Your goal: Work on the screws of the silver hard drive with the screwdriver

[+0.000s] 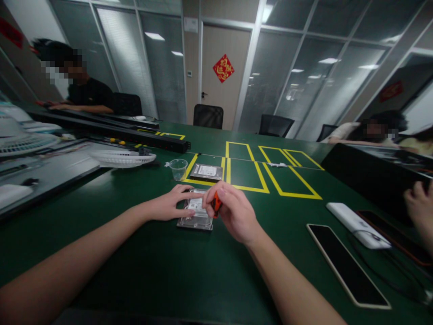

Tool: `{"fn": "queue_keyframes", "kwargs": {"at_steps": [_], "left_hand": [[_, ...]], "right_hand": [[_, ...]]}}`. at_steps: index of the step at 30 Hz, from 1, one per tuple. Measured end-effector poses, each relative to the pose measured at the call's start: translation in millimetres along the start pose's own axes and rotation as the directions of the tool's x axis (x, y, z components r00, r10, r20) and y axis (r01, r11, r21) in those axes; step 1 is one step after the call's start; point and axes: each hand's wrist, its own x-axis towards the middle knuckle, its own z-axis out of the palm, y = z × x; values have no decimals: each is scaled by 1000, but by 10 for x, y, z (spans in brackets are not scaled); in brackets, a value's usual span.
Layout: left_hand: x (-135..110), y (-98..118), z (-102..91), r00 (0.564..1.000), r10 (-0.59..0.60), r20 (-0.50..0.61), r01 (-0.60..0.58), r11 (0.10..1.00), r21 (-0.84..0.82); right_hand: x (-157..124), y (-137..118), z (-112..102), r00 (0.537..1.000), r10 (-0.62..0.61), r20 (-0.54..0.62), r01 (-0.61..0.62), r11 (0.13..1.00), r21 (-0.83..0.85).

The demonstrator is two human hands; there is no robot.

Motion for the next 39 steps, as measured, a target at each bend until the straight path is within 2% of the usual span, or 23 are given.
{"fn": "queue_keyframes", "kwargs": {"at_steps": [7, 17, 25, 33, 39], "left_hand": [[-3, 6, -5, 1000, -10, 2, 10, 1000, 13], [3, 8, -10, 1000, -1, 4, 1, 1000, 11], [8, -24, 11, 1000, 8, -13, -8, 1000, 14], [4, -31, 9, 1000, 23, -15, -23, 1000, 5], [5, -35, 14, 1000, 15, -12, -15, 1000, -3]], "right_hand": [[-27, 7, 2, 1000, 5, 28, -5, 1000, 27], [-3, -29, 10, 1000, 23, -19, -23, 1000, 21], [-18, -1, -3, 1000, -13, 2, 13, 1000, 7], [-28, -31, 24, 999, 36, -29, -37, 999, -24], [-6, -49, 39, 999, 26, -45, -26, 1000, 5]]}}
